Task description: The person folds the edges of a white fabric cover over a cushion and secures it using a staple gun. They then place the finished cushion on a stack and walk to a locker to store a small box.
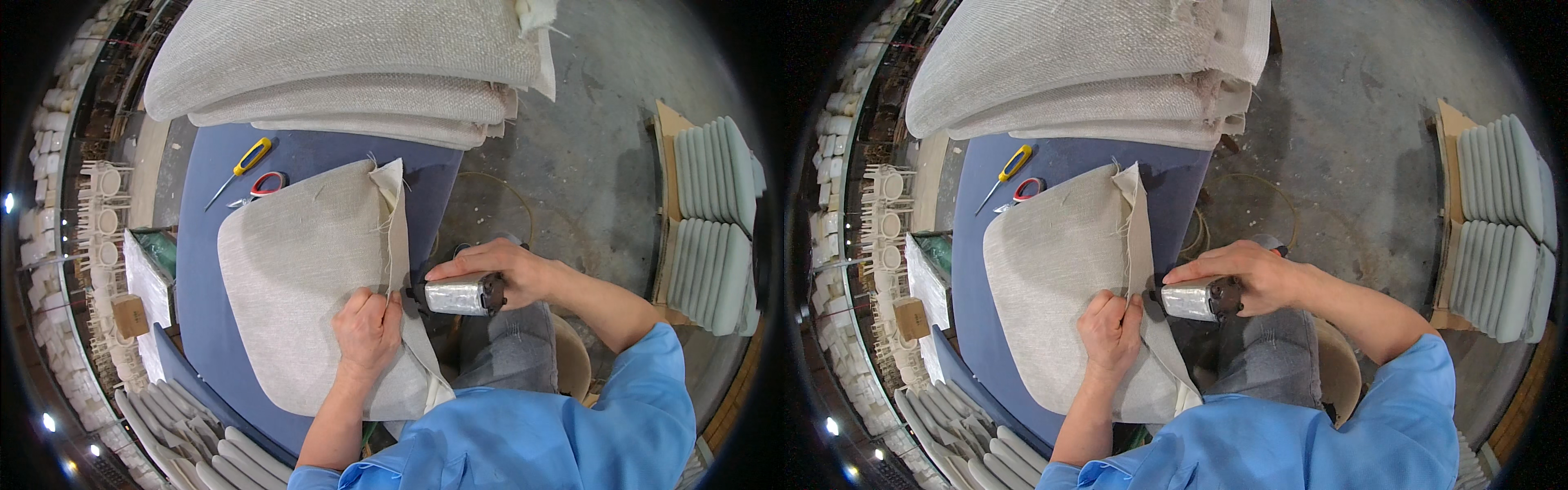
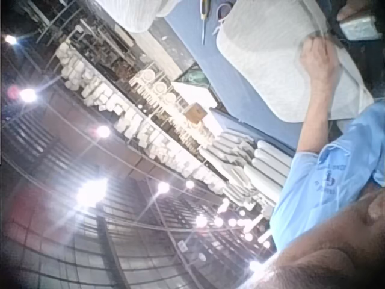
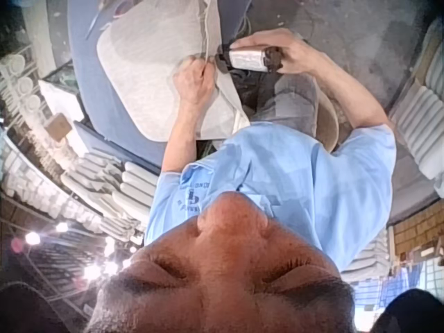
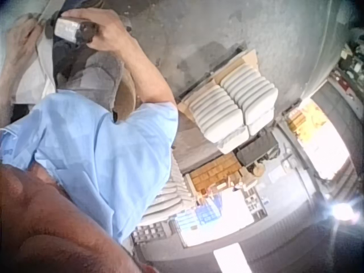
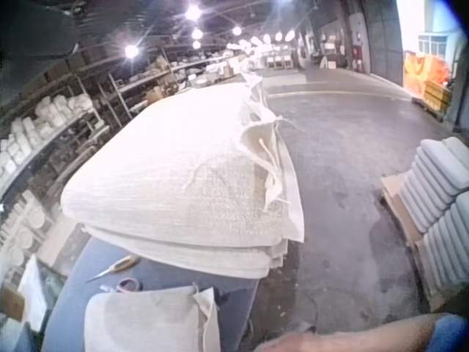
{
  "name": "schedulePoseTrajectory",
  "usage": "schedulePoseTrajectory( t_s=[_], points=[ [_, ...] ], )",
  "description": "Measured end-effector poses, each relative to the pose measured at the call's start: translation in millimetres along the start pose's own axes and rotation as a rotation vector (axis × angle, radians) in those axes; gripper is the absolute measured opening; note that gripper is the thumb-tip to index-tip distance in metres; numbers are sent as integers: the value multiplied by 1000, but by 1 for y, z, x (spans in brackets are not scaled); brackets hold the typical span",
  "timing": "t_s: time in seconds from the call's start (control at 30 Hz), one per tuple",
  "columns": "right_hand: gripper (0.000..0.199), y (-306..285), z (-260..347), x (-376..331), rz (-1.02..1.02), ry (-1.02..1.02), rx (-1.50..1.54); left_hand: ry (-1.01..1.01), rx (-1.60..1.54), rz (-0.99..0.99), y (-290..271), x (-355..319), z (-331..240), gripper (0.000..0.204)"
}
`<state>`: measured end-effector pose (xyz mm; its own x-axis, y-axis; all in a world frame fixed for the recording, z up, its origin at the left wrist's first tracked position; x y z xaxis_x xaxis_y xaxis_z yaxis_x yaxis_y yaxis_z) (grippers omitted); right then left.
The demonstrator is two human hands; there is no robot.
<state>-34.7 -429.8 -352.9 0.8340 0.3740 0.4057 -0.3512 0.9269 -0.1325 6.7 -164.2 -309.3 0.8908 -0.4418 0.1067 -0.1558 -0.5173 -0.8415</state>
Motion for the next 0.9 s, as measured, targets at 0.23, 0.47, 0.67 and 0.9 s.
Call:
schedulePoseTrajectory(
  t_s=[0.23, 0.47, 0.67, 0.9],
  points=[
    [64, 1, 1, 7, 56, 53, -60, -2, 57, 7, 2, 0, 3, 31],
    [68, 1, -1, 12, 163, 155, -117, 6, -14, -20, 5, 1, 2, 32],
    [66, 1, 3, 16, 191, 161, -170, -24, 40, 60, 3, -1, 4, 24],
    [71, 3, 14, 18, 249, 288, -251, -45, 69, 67, 3, 1, 2, 25]
  ],
)
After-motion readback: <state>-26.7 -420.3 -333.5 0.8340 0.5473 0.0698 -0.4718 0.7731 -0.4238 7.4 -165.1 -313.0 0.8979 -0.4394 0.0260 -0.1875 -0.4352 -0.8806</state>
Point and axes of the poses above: each hand's wrist, its own x-axis towards the middle knuckle, its own y-axis out of the palm, z = x × y, the point moved 1 cm from there along x, towards the middle knuckle, and after that the axes turned 8 degrees about -y, right-handed, at the moved point
